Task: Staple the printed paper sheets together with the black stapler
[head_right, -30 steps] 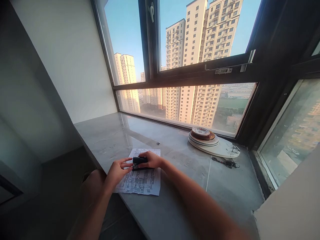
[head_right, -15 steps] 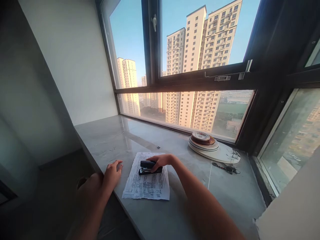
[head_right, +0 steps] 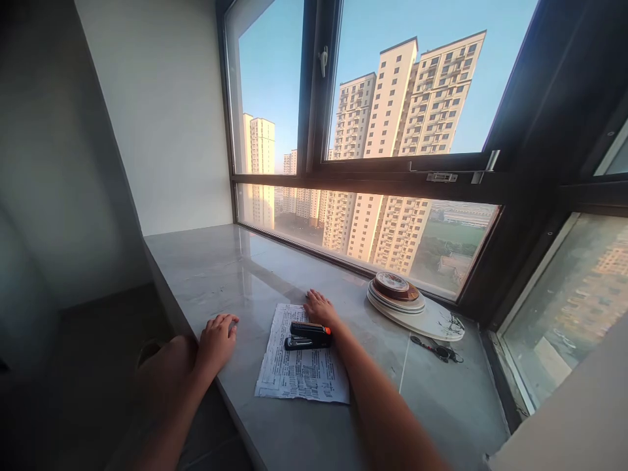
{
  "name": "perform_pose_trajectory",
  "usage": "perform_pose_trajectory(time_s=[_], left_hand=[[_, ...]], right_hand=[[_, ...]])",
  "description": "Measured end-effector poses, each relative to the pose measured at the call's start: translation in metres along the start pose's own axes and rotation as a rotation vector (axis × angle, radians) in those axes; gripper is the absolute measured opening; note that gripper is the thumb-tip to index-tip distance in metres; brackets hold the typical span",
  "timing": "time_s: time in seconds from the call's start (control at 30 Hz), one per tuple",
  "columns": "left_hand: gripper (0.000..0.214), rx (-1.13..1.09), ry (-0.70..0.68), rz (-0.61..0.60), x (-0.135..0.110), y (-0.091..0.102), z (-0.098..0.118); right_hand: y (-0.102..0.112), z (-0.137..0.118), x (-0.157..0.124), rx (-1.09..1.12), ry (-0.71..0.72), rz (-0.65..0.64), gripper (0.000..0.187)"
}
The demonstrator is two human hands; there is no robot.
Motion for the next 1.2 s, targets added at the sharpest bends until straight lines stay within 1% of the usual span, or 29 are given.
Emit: perform_pose_trajectory(time_s=[0.07, 0.13, 0.27, 0.37, 0.43, 0.5, 0.57, 0.7, 0.8, 0.9, 1.0, 1.07, 1.13, 1.2], left_hand=[[0.025, 0.006, -0.003, -0.004, 0.000, 0.000, 0.000], [0.026, 0.006, -0.006, -0.002, 0.000, 0.000, 0.000], [0.027, -0.009, 0.000, -0.007, 0.000, 0.001, 0.000], [0.029, -0.015, 0.010, -0.009, -0.001, 0.004, 0.002], [0.030, -0.017, 0.009, -0.011, -0.001, 0.005, 0.002], [0.030, -0.023, 0.003, -0.017, -0.001, 0.005, 0.002], [0.029, -0.031, -0.004, -0.020, -0.001, 0.005, 0.001], [0.028, -0.027, -0.012, -0.016, 0.000, 0.004, -0.004], [0.029, -0.017, -0.003, -0.009, 0.000, 0.004, 0.000], [0.032, -0.122, -0.028, -0.009, -0.001, 0.001, 0.018], [0.036, -0.311, -0.139, -0.011, -0.001, -0.006, 0.045], [0.039, -0.384, -0.215, -0.028, 0.001, -0.013, 0.057], [0.040, -0.395, -0.226, -0.060, 0.004, -0.020, 0.060], [0.041, -0.373, -0.173, -0.087, 0.006, -0.026, 0.055]], right_hand=[[-0.004, -0.006, -0.001, -0.029, 0.009, -0.084, 0.062], [-0.006, -0.018, -0.004, -0.027, 0.046, -0.121, 0.061], [-0.011, -0.056, -0.013, 0.006, 0.172, -0.200, 0.062], [-0.014, -0.080, -0.018, 0.041, 0.246, -0.223, 0.060], [-0.014, -0.086, -0.019, 0.061, 0.260, -0.220, 0.062], [-0.012, -0.082, -0.018, 0.083, 0.273, -0.206, 0.066], [-0.008, -0.070, -0.017, 0.093, 0.275, -0.192, 0.070], [-0.001, -0.038, -0.012, 0.044, 0.210, -0.176, 0.069], [0.000, -0.026, -0.010, 0.019, 0.179, -0.166, 0.070], [-0.002, -0.031, -0.011, 0.031, 0.204, -0.169, 0.070], [-0.005, -0.044, -0.013, 0.047, 0.225, -0.162, 0.071], [-0.006, -0.052, -0.015, 0.054, 0.239, -0.159, 0.069], [-0.006, -0.057, -0.016, 0.060, 0.255, -0.162, 0.066], [-0.005, -0.059, -0.017, 0.059, 0.269, -0.165, 0.062]])
Point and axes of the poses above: each hand's wrist, its own x-axis towards the middle knuckle, its own y-axis out of the back of the hand, z = x × y, the point moved 1 cm from there along x, towards the middle knuckle, and after that the axes turned 11 degrees about z, right-handed, at the moved point
